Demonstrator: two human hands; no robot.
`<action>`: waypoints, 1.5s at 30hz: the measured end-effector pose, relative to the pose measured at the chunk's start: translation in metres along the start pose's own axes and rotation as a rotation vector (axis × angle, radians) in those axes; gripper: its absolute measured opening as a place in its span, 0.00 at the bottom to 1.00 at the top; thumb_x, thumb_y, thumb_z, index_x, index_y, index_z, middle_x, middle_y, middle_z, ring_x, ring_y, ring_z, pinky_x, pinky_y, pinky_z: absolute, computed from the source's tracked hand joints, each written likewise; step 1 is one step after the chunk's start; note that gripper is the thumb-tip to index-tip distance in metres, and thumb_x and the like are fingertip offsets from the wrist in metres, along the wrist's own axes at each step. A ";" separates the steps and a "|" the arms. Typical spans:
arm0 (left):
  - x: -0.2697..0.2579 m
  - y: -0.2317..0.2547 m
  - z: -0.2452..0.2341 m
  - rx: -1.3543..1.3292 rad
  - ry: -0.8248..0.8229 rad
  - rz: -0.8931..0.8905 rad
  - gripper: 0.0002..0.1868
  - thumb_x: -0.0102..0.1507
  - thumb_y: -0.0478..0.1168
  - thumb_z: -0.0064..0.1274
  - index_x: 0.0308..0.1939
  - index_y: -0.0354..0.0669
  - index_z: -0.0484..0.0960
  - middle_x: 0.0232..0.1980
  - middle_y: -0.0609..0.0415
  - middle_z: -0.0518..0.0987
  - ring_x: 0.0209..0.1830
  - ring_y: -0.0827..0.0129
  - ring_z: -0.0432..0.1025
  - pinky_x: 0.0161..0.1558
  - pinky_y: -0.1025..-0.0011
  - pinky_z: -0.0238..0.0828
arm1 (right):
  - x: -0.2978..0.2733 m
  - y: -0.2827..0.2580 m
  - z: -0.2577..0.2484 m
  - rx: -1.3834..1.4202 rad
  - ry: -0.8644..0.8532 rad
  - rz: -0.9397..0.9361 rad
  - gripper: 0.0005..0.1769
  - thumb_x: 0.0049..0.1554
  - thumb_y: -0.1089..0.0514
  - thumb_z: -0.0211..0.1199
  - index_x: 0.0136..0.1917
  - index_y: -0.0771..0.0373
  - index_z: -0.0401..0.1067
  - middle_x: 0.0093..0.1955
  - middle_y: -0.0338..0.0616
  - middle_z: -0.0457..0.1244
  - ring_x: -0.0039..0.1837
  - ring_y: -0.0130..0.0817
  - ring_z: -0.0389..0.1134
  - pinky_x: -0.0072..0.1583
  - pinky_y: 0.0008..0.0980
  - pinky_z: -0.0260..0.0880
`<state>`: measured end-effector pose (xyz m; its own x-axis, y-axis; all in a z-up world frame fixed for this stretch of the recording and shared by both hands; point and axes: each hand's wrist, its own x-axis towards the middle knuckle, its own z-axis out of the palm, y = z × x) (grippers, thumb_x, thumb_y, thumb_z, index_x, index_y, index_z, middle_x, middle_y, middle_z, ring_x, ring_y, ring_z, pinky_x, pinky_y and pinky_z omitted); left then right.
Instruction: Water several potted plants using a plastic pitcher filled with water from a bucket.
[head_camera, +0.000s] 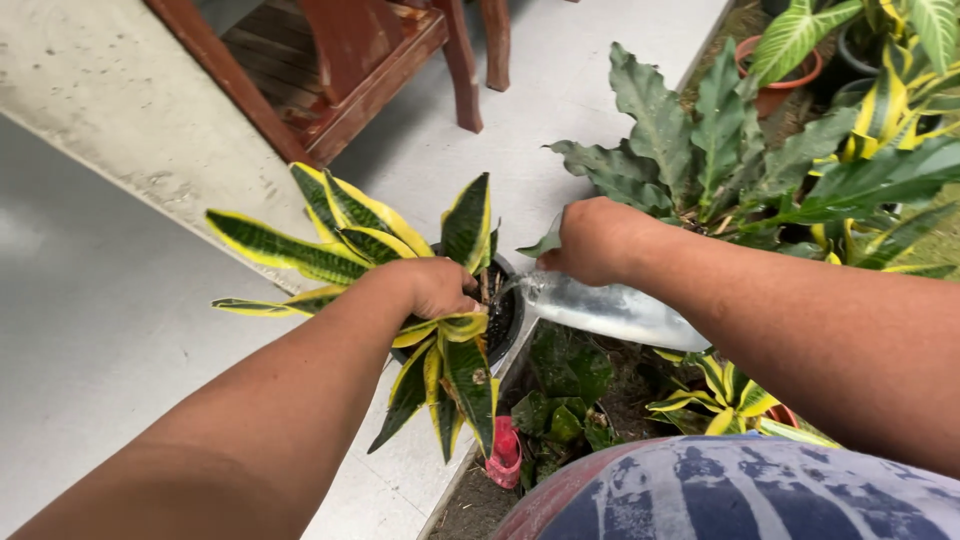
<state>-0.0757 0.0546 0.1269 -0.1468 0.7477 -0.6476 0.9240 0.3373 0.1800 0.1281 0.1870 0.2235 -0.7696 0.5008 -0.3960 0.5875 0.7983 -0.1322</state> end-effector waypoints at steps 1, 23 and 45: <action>-0.006 -0.002 0.002 -0.006 0.005 -0.009 0.34 0.62 0.57 0.56 0.69 0.46 0.73 0.65 0.44 0.77 0.65 0.52 0.72 0.65 0.62 0.66 | 0.007 0.003 0.002 -0.005 0.002 -0.011 0.33 0.57 0.35 0.65 0.51 0.71 0.77 0.52 0.61 0.69 0.58 0.55 0.72 0.62 0.46 0.71; 0.070 0.006 -0.015 -0.971 0.275 -0.126 0.11 0.67 0.42 0.55 0.40 0.37 0.84 0.35 0.53 0.82 0.31 0.69 0.72 0.35 0.67 0.71 | -0.024 0.034 -0.044 0.154 0.115 -0.011 0.47 0.52 0.33 0.70 0.73 0.64 0.63 0.62 0.56 0.65 0.62 0.47 0.69 0.64 0.42 0.66; 0.026 0.130 -0.052 -0.833 0.848 -0.212 0.11 0.63 0.44 0.53 0.37 0.43 0.87 0.37 0.46 0.86 0.35 0.58 0.79 0.43 0.63 0.75 | -0.066 0.131 0.034 1.357 0.090 0.208 0.27 0.50 0.61 0.65 0.64 0.58 0.72 0.46 0.36 0.66 0.43 0.27 0.64 0.46 0.30 0.68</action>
<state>0.0222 0.1472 0.1719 -0.7416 0.6653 -0.0867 0.3881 0.5309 0.7533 0.2640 0.2476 0.2016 -0.6209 0.6311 -0.4650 0.4343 -0.2170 -0.8743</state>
